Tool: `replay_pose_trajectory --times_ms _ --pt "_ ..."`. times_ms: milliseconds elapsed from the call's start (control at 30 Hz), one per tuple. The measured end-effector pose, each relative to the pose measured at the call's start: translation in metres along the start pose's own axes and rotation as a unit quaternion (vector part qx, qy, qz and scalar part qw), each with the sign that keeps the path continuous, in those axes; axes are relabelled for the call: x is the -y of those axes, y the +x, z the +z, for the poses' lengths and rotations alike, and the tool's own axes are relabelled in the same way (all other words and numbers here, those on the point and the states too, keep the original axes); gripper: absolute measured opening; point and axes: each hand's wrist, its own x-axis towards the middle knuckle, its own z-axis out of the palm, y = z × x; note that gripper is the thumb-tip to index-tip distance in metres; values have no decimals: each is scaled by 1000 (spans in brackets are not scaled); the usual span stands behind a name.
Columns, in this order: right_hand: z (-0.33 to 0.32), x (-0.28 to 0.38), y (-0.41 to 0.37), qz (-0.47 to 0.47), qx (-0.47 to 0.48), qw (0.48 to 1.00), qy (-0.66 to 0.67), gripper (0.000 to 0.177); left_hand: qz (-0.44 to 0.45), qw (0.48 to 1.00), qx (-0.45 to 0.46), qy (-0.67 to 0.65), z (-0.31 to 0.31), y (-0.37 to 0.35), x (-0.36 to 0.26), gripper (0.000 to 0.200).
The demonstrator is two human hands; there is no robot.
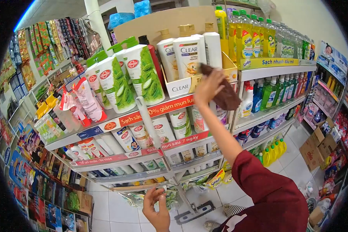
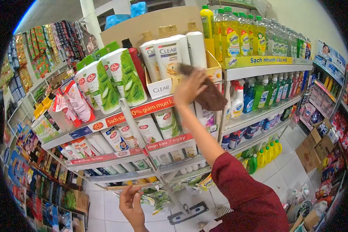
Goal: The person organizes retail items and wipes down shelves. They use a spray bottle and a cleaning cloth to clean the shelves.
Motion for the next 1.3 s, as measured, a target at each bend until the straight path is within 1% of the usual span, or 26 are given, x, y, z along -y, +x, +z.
replay_pose_trajectory --times_ms 33,100,167,233,300,333,367,400,467,500,533,567,633,667,700,733,800,833,867,900,967,1033,1133,1167,1233,1300 --pt "5 10 -14 -66 0 997 -31 56 -9 1000 16 13 7 1 -3 29" --pt "-3 34 -38 -147 98 984 -11 54 -14 999 37 5 24 4 2 27" --pt "-9 35 -49 -255 162 950 76 52 -4 998 58 19 47 9 2 26" --pt "-22 17 -60 -309 276 878 238 49 -31 996 83 25 71 17 -1 34" --pt "-60 2 -69 -206 434 776 409 41 122 984 54 116 99 28 10 45" --pt "-90 0 -66 -65 542 687 480 37 197 966 33 163 116 37 19 50" --pt "-107 -16 -75 14 609 669 425 36 249 956 40 148 132 45 35 67" --pt "-126 -30 -81 23 630 641 438 37 258 948 33 183 147 46 49 67" --pt "-154 -49 -46 155 673 542 479 36 267 929 22 255 180 46 71 68" --pt "-148 -68 -26 203 687 504 483 33 324 925 23 195 200 55 74 62" --pt "-149 -77 13 130 707 513 470 32 235 970 53 28 214 57 93 53" --pt "-147 -93 37 53 674 584 449 32 230 970 -36 74 226 67 87 50" --pt "-130 -126 91 -157 458 767 421 28 210 952 -202 96 250 106 63 45" --pt "-122 -133 120 -166 369 810 424 24 175 954 -234 74 252 127 49 38" --pt "-114 -144 148 -214 301 857 361 24 199 929 -300 88 250 150 45 30" --pt "-100 -150 168 -224 262 872 348 24 191 910 -348 119 252 170 29 26" --pt "-78 -148 198 -356 235 872 238 26 227 907 -353 38 270 211 27 21" --pt "-67 -144 203 -407 220 863 202 25 295 866 -344 209 288 220 44 18" --pt "-60 -141 207 -459 199 850 165 23 331 859 -318 226 317 206 50 14" --pt "-57 -138 207 -479 195 848 118 20 389 868 -248 181 349 191 59 15" --pt "-58 -137 201 -519 185 834 22 16 511 804 -143 269 403 169 47 21" --pt "-58 -139 203 -524 204 826 42 20 468 857 -67 205 431 157 36 22" --pt "-54 -141 199 -523 198 828 39 30 495 823 -130 248 405 168 14 21" --pt "-53 -140 198 -524 192 829 31 30 491 791 -165 326 382 175 16 20" --pt "-50 -142 194 -523 180 833 16 35 430 765 -286 384 332 198 28 12" --pt "-49 -141 192 -518 186 835 25 37 351 777 -387 349 272 227 36 6"
